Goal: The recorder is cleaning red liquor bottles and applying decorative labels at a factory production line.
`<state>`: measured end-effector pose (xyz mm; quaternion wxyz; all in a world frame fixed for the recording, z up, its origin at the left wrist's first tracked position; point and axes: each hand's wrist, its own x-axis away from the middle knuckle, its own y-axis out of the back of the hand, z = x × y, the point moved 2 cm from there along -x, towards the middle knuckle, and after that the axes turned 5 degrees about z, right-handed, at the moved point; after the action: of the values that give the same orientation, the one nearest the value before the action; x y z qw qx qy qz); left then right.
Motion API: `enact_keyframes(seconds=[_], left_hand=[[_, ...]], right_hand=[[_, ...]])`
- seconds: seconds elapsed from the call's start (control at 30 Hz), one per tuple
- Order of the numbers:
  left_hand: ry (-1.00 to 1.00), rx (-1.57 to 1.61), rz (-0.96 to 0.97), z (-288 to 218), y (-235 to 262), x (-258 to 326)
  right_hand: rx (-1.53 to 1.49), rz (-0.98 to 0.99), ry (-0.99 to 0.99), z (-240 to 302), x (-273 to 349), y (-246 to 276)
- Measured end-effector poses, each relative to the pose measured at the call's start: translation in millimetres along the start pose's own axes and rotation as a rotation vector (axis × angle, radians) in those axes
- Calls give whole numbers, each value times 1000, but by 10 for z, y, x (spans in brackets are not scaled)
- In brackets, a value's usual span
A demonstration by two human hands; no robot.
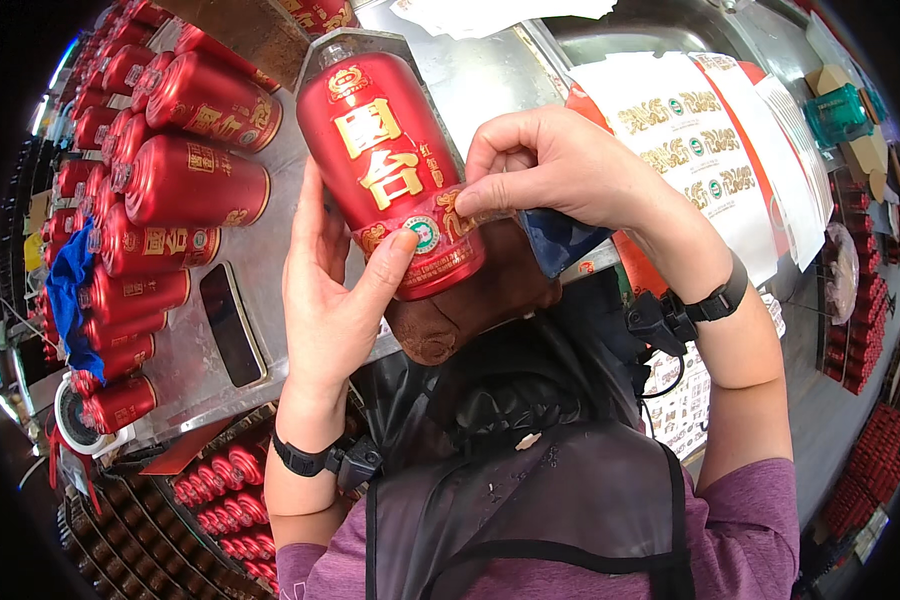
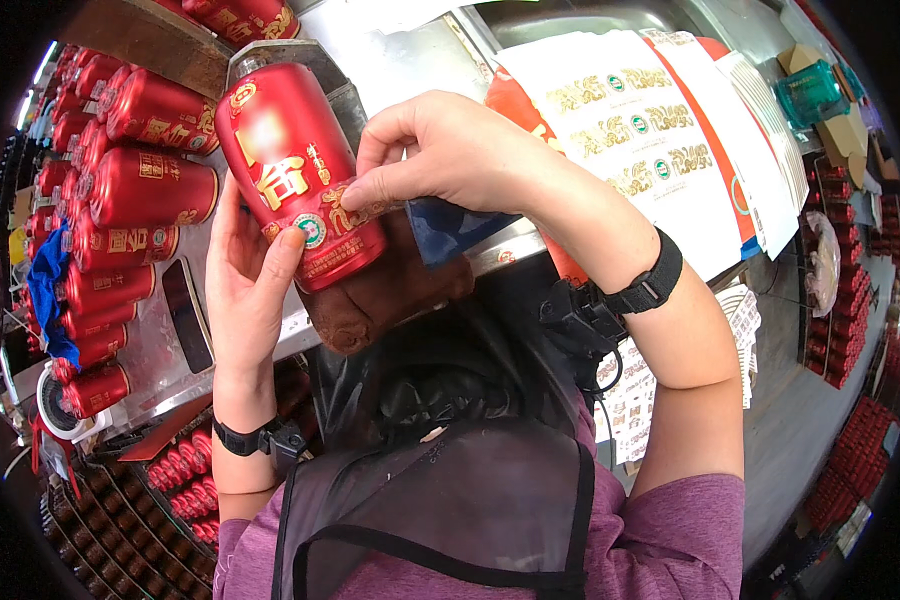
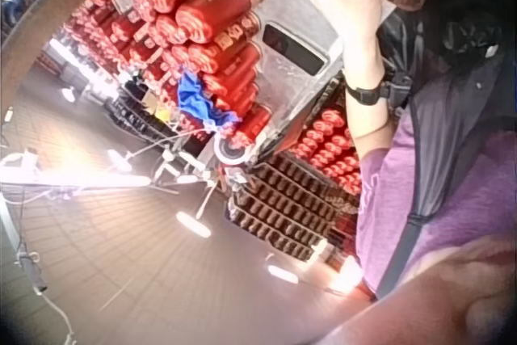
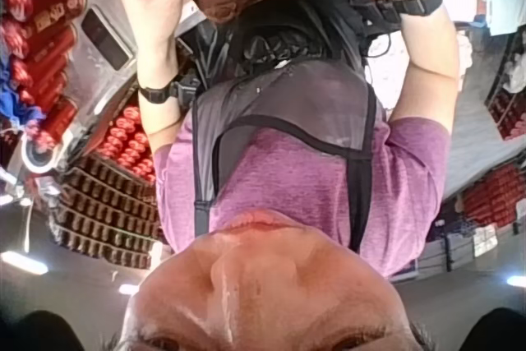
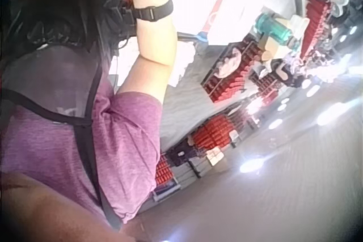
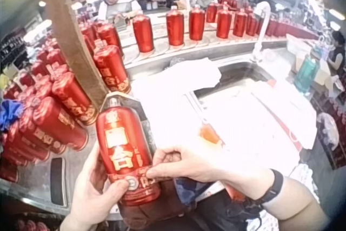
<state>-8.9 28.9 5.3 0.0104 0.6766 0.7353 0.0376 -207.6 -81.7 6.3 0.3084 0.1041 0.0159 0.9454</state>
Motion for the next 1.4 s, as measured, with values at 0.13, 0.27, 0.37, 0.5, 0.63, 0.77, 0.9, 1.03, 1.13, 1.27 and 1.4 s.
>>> enact_keyframes(seconds=[0.13, 0.27, 0.37, 0.5, 0.63, 0.77, 0.9, 1.03, 1.13, 1.27, 1.4], left_hand=[[-26, 71, 52, 21, 30, 0], [-28, 101, 83, 42, 32, -2], [-30, 72, 73, 56, -3, -10], [-13, 110, 69, 50, -71, -9], [-8, 131, 89, 24, -74, -3], [-12, 150, 102, 13, -73, -3], [-26, 164, 104, 35, -68, -4], [-30, 300, 97, 163, 32, 42], [24, 303, 112, 246, 70, 112], [25, 318, 171, 325, 84, 169], [27, 304, 148, 344, 55, 202]], right_hand=[[21, -2, 23, 9, -17, -2], [61, 21, 0, 64, -8, -2], [47, 30, -14, 66, -16, -16], [30, 29, -28, 79, -13, -12], [33, 29, -24, 45, -27, -8], [4, 17, -10, 33, -28, -8], [14, 20, 1, 40, -34, -14], [-16, -26, -6, 41, -39, 3], [23, -89, 14, -2, -36, 1], [148, -287, -88, 18, 46, 25], [-4, -248, 10, 1, 150, -227]])
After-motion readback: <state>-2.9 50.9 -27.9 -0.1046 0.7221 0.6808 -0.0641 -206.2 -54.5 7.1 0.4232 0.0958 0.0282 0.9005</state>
